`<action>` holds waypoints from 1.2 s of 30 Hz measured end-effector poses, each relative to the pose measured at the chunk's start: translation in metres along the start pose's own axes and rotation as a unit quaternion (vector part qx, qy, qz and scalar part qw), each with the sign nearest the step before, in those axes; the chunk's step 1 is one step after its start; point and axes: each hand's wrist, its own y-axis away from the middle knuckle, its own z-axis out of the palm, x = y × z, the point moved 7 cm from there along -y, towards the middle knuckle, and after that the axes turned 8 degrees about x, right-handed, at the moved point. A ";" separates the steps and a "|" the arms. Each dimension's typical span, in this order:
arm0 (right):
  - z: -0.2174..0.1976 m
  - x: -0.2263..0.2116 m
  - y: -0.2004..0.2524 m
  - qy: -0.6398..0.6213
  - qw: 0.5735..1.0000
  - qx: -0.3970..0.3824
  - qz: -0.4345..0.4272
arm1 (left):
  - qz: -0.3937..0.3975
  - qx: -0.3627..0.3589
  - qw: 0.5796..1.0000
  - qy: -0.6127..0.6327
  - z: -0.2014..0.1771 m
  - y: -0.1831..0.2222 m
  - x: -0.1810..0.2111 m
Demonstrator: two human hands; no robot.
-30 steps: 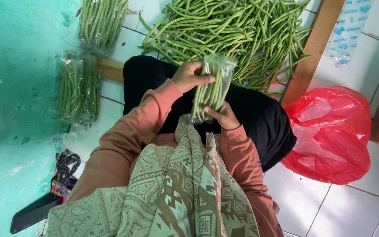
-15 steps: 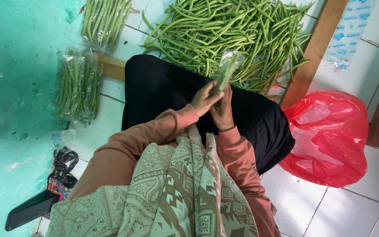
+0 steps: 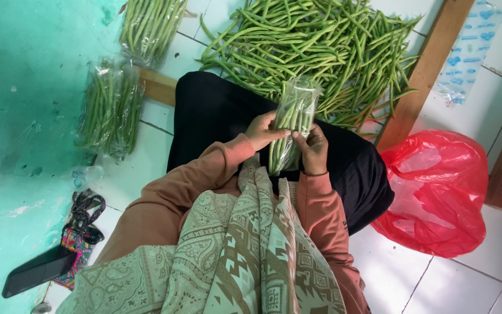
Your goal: The person places green beans into clear plastic bags by hand and then sets the filled bags aside against a wall.
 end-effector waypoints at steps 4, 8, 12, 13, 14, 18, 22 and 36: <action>0.005 0.004 0.003 0.037 0.999 -0.032 -0.021 | 0.050 0.026 0.998 0.021 -0.012 0.000 -0.023; 0.025 -0.008 0.018 0.071 0.993 -0.090 -0.016 | 0.066 0.028 0.997 -0.013 -0.019 0.020 0.017; 0.049 -0.014 0.031 0.152 0.978 -0.139 -0.044 | 0.190 0.007 0.962 -0.195 -0.028 0.041 0.053; 0.056 -0.013 0.032 0.153 0.975 -0.153 -0.045 | 0.190 0.021 0.962 -0.194 -0.035 0.047 0.057; 0.060 -0.013 0.033 0.163 0.973 -0.156 -0.052 | 0.202 0.025 0.957 -0.206 -0.039 0.053 0.063; 0.070 -0.011 0.028 0.189 0.967 -0.155 -0.075 | 0.208 0.096 0.956 -0.182 -0.051 0.041 -0.009; 0.081 -0.023 0.022 0.162 0.974 -0.142 -0.075 | 0.157 0.084 0.977 -0.114 -0.079 0.060 0.059; 0.202 -0.099 0.018 0.078 0.984 -0.152 -0.057 | 0.131 0.173 0.973 0.077 -0.164 0.107 0.087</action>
